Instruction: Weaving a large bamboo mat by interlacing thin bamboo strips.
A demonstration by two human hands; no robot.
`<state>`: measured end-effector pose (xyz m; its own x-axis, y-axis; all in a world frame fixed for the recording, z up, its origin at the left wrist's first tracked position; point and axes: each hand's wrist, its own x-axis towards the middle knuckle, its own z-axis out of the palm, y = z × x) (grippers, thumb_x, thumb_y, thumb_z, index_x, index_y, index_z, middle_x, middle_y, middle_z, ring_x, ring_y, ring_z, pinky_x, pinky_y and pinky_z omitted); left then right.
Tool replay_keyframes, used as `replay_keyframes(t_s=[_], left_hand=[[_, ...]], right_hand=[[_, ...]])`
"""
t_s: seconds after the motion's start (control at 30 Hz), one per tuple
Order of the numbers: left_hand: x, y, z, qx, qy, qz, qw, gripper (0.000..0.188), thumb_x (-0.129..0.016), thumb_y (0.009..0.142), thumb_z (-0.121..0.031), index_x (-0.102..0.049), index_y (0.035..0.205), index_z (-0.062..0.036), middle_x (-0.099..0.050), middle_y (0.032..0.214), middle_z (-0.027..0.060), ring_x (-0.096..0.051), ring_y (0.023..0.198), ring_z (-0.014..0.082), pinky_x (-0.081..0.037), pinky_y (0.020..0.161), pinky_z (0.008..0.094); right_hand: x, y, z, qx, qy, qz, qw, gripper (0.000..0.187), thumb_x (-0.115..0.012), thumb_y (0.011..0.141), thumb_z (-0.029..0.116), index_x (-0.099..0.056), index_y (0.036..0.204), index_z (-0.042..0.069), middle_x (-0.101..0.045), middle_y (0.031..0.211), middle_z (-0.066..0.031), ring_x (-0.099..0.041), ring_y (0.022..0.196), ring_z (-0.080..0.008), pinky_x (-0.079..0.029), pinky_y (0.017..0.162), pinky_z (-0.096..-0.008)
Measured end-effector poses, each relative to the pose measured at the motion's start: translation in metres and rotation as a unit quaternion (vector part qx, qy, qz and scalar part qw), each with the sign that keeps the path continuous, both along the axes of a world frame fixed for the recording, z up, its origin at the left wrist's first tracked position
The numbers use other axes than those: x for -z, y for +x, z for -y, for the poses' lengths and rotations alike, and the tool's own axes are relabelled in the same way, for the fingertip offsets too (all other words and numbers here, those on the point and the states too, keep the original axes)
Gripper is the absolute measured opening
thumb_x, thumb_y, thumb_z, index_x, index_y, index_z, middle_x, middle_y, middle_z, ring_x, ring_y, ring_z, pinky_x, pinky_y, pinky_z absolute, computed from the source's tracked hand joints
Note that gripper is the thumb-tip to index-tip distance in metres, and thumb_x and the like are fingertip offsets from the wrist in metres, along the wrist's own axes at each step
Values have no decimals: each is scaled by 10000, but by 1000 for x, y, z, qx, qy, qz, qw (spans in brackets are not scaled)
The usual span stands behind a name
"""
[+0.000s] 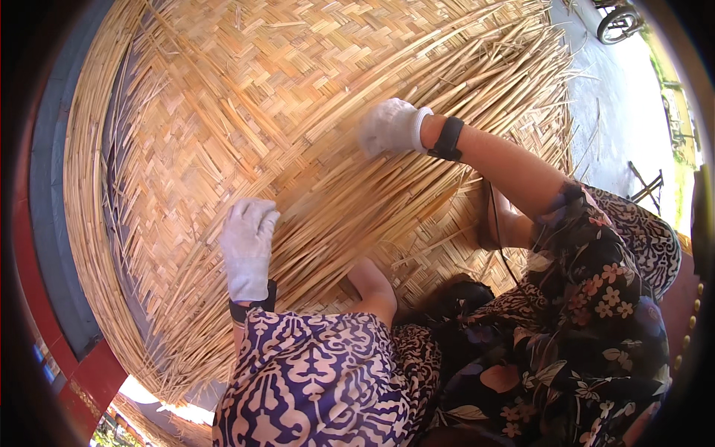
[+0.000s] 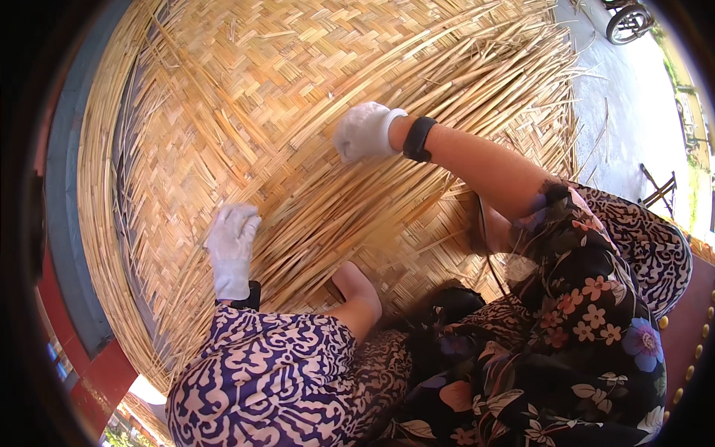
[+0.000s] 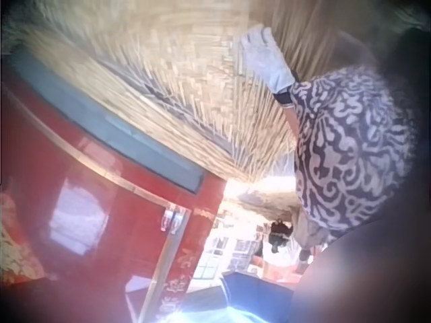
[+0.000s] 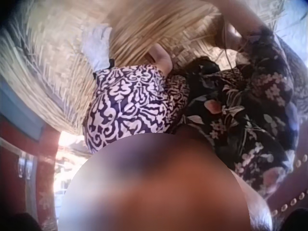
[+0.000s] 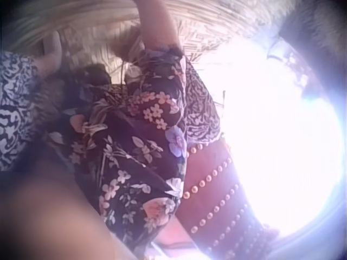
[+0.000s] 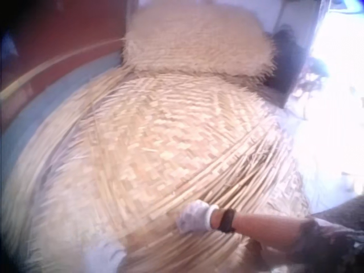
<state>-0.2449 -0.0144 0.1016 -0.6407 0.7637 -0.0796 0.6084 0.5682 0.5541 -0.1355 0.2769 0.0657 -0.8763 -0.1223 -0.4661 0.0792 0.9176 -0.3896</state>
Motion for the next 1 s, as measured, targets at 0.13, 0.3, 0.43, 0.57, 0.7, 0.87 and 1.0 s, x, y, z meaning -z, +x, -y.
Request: replay_keyframes(t_s=[0.13, 0.3, 0.43, 0.57, 0.7, 0.87, 1.0], left_hand=[[6, 28, -1, 86, -50, -24, 995, 236, -680, 734, -240, -641, 935, -123, -579, 921, 43, -533, 915, 260, -429, 834, 350], [18, 35, 11, 61, -149, -2, 987, 196, -609, 801, -213, -624, 955, -91, -589, 877, 86, -562, 842, 254, -447, 793, 338], [7, 28, 16, -6, 10, 160, 987, 151, -575, 827, -156, -602, 914, -35, -616, 874, 125, -583, 830, 256, -443, 745, 311], [-7, 26, 20, 6, -83, 203, 976, 254, -602, 828, -183, -567, 1029, -32, -606, 959, 149, -576, 904, 269, -438, 790, 333], [18, 33, 21, 2, 62, 233, 970, 538, -607, 831, -340, -427, 1228, -25, -502, 1189, 185, -516, 1039, 324, -407, 880, 392], [-24, 52, -41, 121, 38, -4, 992, 573, -586, 819, -420, -469, 1213, -21, -586, 1046, 172, -565, 962, 275, -439, 812, 361], [-57, 36, -43, -36, 10, 177, 984, 452, -572, 839, -407, -593, 1009, 11, -588, 729, 115, -543, 611, 184, -435, 577, 308]], right_hand=[[-19, 22, -1, -19, -9, -103, 994, 183, -633, 746, 323, -671, 822, 161, -640, 797, -49, -606, 800, -257, -487, 673, -363], [-25, 23, -1, -108, 132, 27, 985, 209, -634, 758, 353, -683, 876, 188, -645, 826, -29, -603, 849, -239, -486, 705, -362], [-32, 40, -17, 68, -56, 15, 996, 202, -615, 784, 335, -688, 876, 171, -656, 863, -24, -608, 861, -217, -481, 740, -339], [-44, 38, -5, 98, -51, -8, 994, 190, -588, 809, 327, -687, 880, 182, -664, 881, -28, -615, 836, -216, -481, 745, -335], [-50, 45, 2, 109, 1, -53, 993, 193, -581, 811, 338, -694, 862, 190, -667, 859, -19, -625, 802, -224, -492, 712, -342], [-103, 37, 42, 85, -19, -77, 993, 144, -609, 752, 278, -692, 779, 163, -651, 774, -24, -616, 740, -239, -489, 607, -354], [-112, 35, 68, -5, 2, -550, 835, 166, -614, 655, 261, -575, 747, 129, -513, 780, 3, -512, 797, -207, -424, 683, -341]])
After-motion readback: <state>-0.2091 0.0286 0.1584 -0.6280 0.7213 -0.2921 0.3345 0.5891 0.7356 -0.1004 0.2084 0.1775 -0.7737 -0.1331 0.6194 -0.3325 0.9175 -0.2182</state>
